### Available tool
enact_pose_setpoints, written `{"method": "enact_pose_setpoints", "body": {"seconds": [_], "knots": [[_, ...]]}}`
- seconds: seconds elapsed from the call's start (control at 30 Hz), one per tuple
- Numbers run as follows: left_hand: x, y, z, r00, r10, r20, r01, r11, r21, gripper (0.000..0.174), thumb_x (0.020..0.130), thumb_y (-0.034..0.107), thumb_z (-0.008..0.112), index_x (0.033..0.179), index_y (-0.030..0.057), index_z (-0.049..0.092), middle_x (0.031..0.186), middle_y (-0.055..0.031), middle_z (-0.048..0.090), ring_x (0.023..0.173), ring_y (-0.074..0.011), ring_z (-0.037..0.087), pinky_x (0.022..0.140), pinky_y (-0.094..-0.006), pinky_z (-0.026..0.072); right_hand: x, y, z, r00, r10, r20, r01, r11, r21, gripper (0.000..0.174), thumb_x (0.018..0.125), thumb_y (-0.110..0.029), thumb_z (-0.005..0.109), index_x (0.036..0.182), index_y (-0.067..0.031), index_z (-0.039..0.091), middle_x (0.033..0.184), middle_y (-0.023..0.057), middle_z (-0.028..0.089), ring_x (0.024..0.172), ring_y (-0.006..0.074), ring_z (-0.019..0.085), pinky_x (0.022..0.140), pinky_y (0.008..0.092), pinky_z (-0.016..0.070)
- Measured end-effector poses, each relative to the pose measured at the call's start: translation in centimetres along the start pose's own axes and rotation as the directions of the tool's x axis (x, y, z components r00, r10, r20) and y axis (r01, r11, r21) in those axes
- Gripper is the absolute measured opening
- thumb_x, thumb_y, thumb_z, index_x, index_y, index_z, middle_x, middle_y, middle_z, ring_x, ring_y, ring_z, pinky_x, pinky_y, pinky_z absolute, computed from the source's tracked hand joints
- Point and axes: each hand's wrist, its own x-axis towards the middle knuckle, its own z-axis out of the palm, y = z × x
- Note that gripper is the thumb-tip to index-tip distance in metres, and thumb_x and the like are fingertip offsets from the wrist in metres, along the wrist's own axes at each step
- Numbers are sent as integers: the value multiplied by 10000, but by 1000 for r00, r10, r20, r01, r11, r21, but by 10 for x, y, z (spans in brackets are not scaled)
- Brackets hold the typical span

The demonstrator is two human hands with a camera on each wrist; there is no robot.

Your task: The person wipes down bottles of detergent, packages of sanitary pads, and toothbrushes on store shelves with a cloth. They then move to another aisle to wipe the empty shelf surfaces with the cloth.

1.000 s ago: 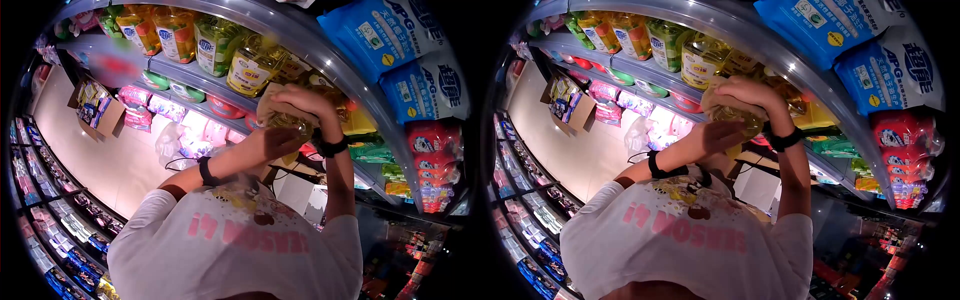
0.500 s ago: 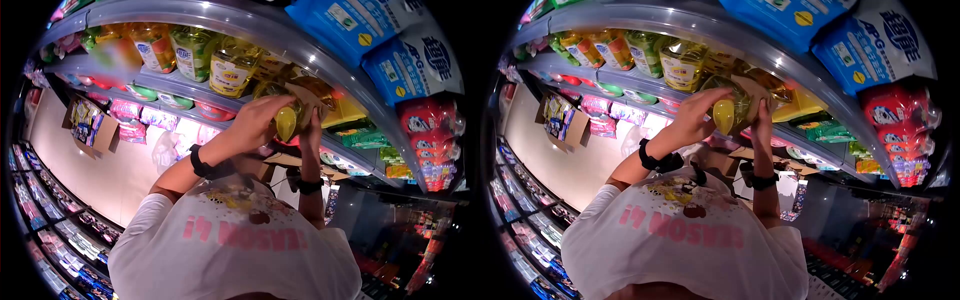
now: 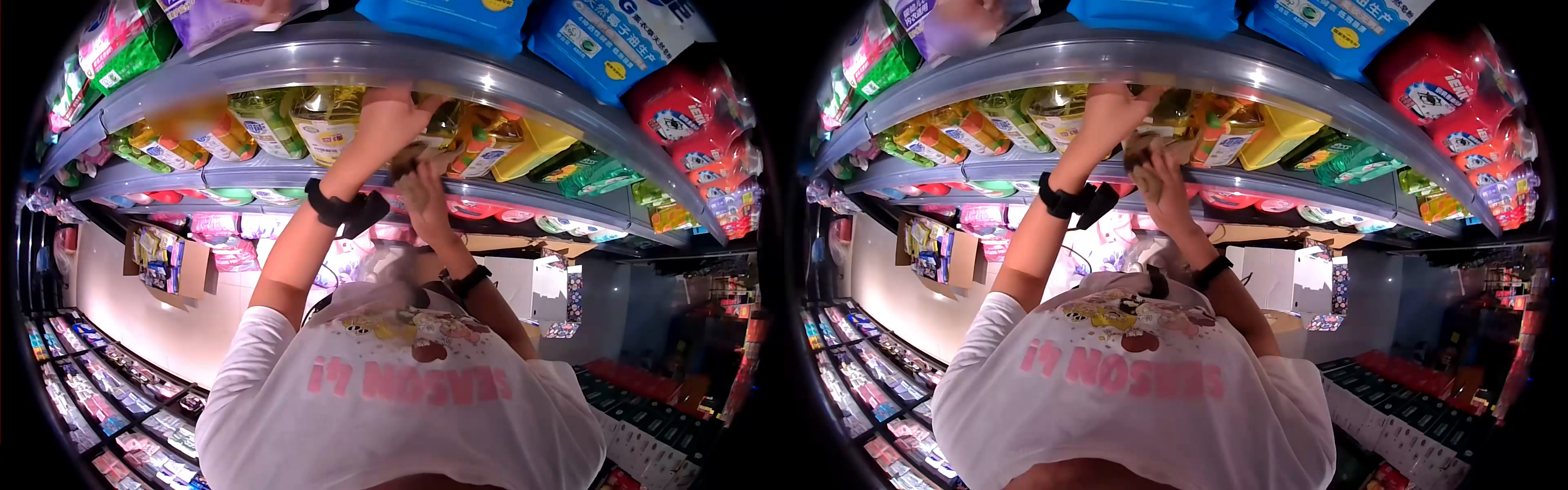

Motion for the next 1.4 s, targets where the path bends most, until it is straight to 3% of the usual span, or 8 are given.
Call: {"method": "enact_pose_setpoints", "body": {"seconds": [0.13, 0.27, 0.33, 0.8, 0.87, 1.07, 1.23, 1.4], "knots": [[7, -12, 17, 918, 255, -304, -235, 967, 99, 268, 724, 244, 688, 916, 66, 629, 760, -131, 625, 635, -284, 595, 556, -354, 465, -7, 20, 1, 981, -180, 73, 193, 942, -274, 279, 863, -177, 493, 1074, -4, 555, 1134, 159, 505, 1052, 275, 485, 908, 347, 378], [-5, -12, 18, 989, 62, -135, -48, 993, 107, 335, 744, 216, 679, 993, 16, 576, 846, -173, 614, 718, -356, 574, 652, -425, 445, -22, 32, -25, 725, 652, 220, -687, 671, 278, 330, 895, -248, 442, 1108, -14, 534, 1092, 100, 552, 1021, 223, 523, 897, 362, 403], [-18, 5, 16, 985, 44, -169, -44, 999, 7, 387, 755, 205, 670, 1043, -14, 533, 919, -210, 581, 790, -366, 555, 684, -424, 434, -20, 17, -51, 582, 751, 313, -450, -24, 893, 412, 904, -305, 431, 1199, -20, 463, 1166, 102, 527, 1081, 222, 510, 927, 373, 402], [10, 48, 101, 969, -33, 245, 68, 988, -138, 406, 814, 302, 624, 1013, -11, 457, 791, -179, 585, 566, -255, 571, 536, -353, 439, -15, -37, -160, 848, 432, -307, 305, 76, 949, 488, 944, -329, 329, 1354, -70, 283, 1395, 122, 300, 1269, 294, 310, 1061, 456, 228], [11, 43, 114, 987, 46, 156, -16, 983, -185, 386, 812, 310, 623, 966, -1, 453, 697, -167, 579, 643, -312, 582, 578, -382, 441, -15, -17, -155, 969, 135, -207, 241, -335, 911, 476, 940, -329, 342, 1334, -64, 319, 1370, 126, 346, 1256, 290, 334, 1054, 452, 245], [-21, 70, 92, 992, 109, 70, -85, 955, -285, 526, 807, 241, 633, 1175, -21, 365, 891, -232, 581, 754, -358, 576, 667, -401, 446, -6, -43, -158, 863, 422, -277, 321, -34, 946, 445, 899, -221, 436, 1305, -66, 344, 1312, 111, 409, 1185, 257, 421, 1007, 410, 331], [-44, 70, 79, 962, 268, 45, -242, 919, -313, 696, 785, 116, 651, 1330, -8, 236, 1245, -198, 406, 1042, -274, 518, 868, -328, 427, 12, -51, -141, 888, 146, -436, 10, 942, 335, 312, 866, -89, 479, 1162, 9, 492, 976, 50, 577, 809, 85, 527, 688, 202, 409], [-64, 49, 80, 982, 189, 19, -151, 838, -524, 746, 764, -22, 621, 1348, 6, 157, 1163, -180, 471, 1015, -225, 527, 884, -322, 426, 19, -49, -123, 924, 159, -346, -34, 939, 341, 345, 896, -133, 452, 1214, -2, 419, 848, 22, 560, 625, 95, 491, 538, 240, 404]]}}
